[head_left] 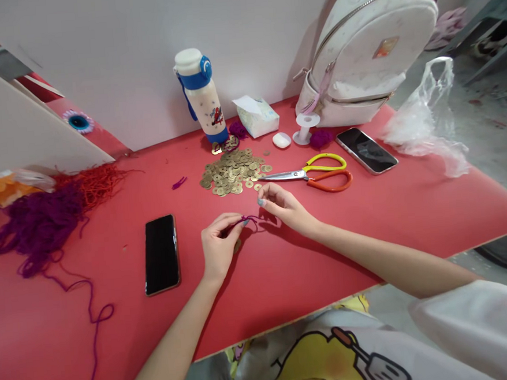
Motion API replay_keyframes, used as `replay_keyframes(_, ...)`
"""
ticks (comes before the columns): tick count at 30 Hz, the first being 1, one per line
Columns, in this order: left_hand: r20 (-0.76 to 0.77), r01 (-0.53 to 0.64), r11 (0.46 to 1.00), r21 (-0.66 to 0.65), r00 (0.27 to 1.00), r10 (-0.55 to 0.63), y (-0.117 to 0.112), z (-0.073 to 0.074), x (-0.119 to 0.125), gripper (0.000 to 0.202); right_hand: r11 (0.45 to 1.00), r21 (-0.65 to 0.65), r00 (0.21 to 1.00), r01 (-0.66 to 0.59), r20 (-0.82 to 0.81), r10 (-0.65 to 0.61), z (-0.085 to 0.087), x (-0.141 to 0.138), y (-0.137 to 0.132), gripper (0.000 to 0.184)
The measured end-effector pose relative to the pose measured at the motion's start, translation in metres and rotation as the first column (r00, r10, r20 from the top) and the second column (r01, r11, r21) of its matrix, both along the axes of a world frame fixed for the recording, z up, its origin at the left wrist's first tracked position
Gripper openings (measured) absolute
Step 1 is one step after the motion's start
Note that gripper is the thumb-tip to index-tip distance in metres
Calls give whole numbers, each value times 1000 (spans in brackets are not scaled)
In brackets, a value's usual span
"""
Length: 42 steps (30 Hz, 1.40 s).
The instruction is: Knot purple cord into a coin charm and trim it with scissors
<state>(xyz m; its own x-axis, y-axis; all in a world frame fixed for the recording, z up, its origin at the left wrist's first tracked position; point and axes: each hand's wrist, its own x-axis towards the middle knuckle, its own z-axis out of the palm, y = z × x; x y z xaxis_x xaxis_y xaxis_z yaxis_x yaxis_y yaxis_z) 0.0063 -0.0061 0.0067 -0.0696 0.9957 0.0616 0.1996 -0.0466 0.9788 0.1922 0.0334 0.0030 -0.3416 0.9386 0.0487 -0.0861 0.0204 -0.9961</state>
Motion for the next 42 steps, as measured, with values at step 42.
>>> replay_keyframes(42,146,57,998,-10,988,-55,-1,0,2,5,886,412,862,-211,505,-30,-12,-6,-14,6)
